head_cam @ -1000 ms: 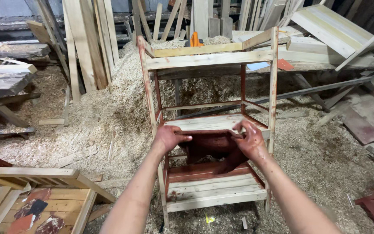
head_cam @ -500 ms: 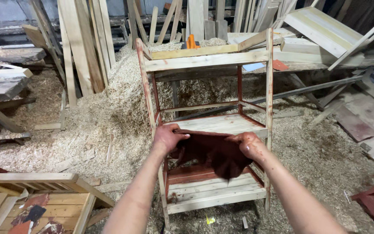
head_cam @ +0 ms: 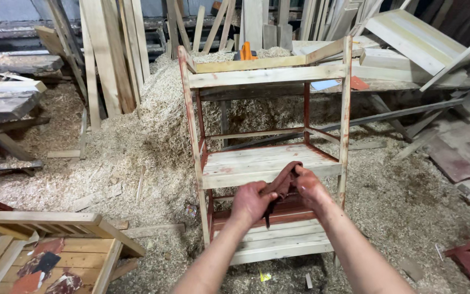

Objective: The person applies reddish-brown stain to a wooden shelving unit using a cloth. They dip the cloth into a container of stain, then wipe the stain onto the shelves and frame, covering multiple sections of the unit.

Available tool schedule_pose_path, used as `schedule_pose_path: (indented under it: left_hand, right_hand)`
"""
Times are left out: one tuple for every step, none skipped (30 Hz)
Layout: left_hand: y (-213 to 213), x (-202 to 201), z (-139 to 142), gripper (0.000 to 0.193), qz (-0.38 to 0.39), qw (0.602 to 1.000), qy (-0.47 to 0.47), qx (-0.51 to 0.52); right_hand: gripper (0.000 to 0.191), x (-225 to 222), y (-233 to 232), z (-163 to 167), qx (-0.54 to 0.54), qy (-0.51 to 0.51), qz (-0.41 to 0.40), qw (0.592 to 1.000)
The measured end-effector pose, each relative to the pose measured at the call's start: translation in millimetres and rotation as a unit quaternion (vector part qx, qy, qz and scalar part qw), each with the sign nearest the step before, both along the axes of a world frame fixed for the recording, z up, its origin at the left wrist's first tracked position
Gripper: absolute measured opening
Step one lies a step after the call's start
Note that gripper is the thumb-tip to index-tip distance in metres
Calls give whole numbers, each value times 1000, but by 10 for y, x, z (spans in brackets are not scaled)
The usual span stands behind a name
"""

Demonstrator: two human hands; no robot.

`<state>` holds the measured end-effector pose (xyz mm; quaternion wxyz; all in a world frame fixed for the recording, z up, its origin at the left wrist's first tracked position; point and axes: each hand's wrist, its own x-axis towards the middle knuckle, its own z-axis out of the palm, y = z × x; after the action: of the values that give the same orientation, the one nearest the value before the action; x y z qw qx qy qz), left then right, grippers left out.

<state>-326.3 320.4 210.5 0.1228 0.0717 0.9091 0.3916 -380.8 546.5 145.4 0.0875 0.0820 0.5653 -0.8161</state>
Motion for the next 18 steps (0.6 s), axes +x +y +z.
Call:
schedule_pose_path:
  left_hand:
    - [22,46,-64,30,-4,998,55,32]
    - [38,83,-132,27,-8,992,112,64]
    - [49,102,-195,28,-14,981,168,94]
    - [65,121,-262,27,-20,978,190,81]
    - [93,141,-330,26,-27,975,211,69]
    - [128,150,-391,26,-35,971,231,57]
    - [170,154,-455,27,-53,972,223,47]
    - [240,173,-505,29,-69,973,215,37]
    - [261,167,-563,31,-86,974,209,25]
    - [273,146,-601,32,-109,973,204,6]
    - [266,115,-629,34,-132,971,199,-14]
    - [246,87,-645,36,-154,968,193,-35]
    - [181,-14,-627,36,-156,977,130,60]
    - [76,-155,-580,36,-159,973,64,155]
    - [-23,-222,-551,36,-160,956,-4,247]
    - [-111,-324,-492,50,-69,931,-67,352]
    - [-188,-469,-399,66,24,885,-128,447]
    - [-248,-539,-335,74,47,867,-182,461]
  right_hand:
    - [29,8,-46,17,-13,-2,0,1000]
    - [27,20,-83,37,-10,12,-1,1000]
    - [26,53,-94,58,-9,27,-2,1000]
    - [27,87,-107,73,-8,40,-5,999]
    - [25,83,-170,71,13,42,-41,998]
    - [27,92,-227,65,34,43,-79,995]
    - [32,114,-256,57,55,43,-116,991]
    - [30,147,-262,57,132,63,-129,981]
    - [32,180,-292,42,208,82,-141,964]
    - [36,216,-301,45,281,102,-153,942]
    - [40,237,-293,68,223,119,-133,958]
    - [46,270,-264,107,164,136,-114,970]
    - [53,298,-248,159,107,152,-93,978]
    - [60,321,-229,231,103,126,-81,983]
    - [66,349,-186,324,101,100,-70,987]
    - [73,383,-145,430,99,72,-59,991]
    - [74,409,-124,542,75,48,-40,995]
    - [75,425,-118,660,51,24,-19,998]
